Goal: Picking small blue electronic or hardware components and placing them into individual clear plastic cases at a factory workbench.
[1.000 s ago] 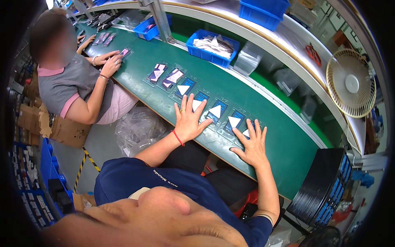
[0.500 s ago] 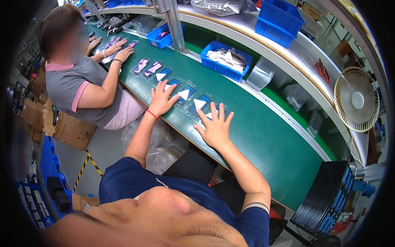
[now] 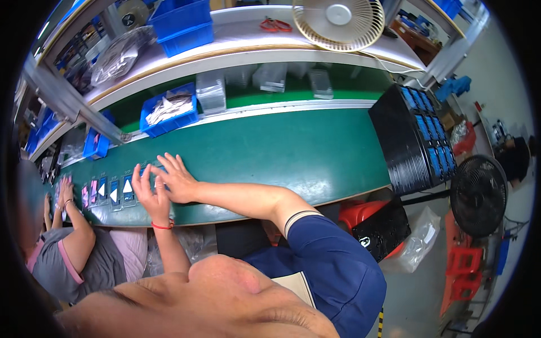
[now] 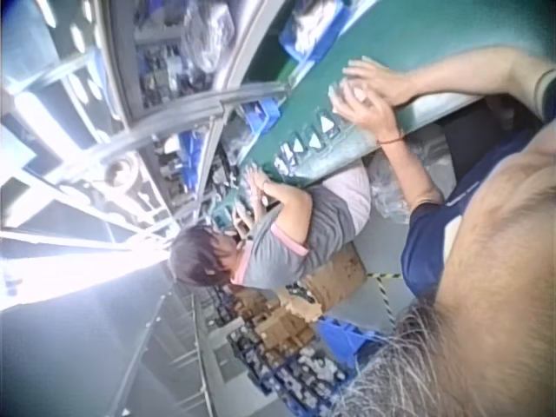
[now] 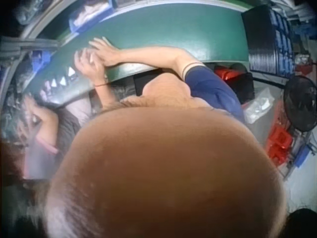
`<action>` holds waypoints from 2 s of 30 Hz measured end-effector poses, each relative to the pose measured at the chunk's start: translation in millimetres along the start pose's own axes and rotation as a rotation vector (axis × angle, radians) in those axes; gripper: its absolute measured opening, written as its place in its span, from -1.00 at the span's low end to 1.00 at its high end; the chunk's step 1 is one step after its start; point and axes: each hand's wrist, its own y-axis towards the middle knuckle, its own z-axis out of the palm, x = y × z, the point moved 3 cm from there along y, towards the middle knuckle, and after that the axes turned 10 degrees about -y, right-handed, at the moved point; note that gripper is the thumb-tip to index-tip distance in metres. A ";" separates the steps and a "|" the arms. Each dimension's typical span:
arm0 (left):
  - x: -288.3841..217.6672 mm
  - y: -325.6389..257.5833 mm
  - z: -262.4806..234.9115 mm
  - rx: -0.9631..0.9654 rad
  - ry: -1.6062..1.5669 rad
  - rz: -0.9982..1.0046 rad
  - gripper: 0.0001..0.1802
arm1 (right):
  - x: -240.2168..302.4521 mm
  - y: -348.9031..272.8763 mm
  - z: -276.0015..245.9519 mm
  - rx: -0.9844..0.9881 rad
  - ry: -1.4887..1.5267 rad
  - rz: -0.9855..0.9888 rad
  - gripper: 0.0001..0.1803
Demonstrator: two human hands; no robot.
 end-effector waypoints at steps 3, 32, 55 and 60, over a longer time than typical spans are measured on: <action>-37.6 7.7 33.9 0.055 -0.093 0.122 -0.64 | -40.8 -13.7 -55.7 -0.293 -0.173 -0.136 -0.32; -96.3 -44.8 226.8 0.505 -1.105 -0.674 -0.68 | -180.3 -166.5 -243.9 -0.474 0.132 0.619 -0.34; -85.5 -55.4 217.4 0.472 -1.515 -1.104 -0.91 | -104.9 -209.5 -244.0 -0.516 0.399 0.848 -0.36; -88.4 -53.1 215.2 0.477 -1.510 -1.106 -0.91 | -130.2 -254.5 -291.8 -0.483 -0.727 0.950 -0.37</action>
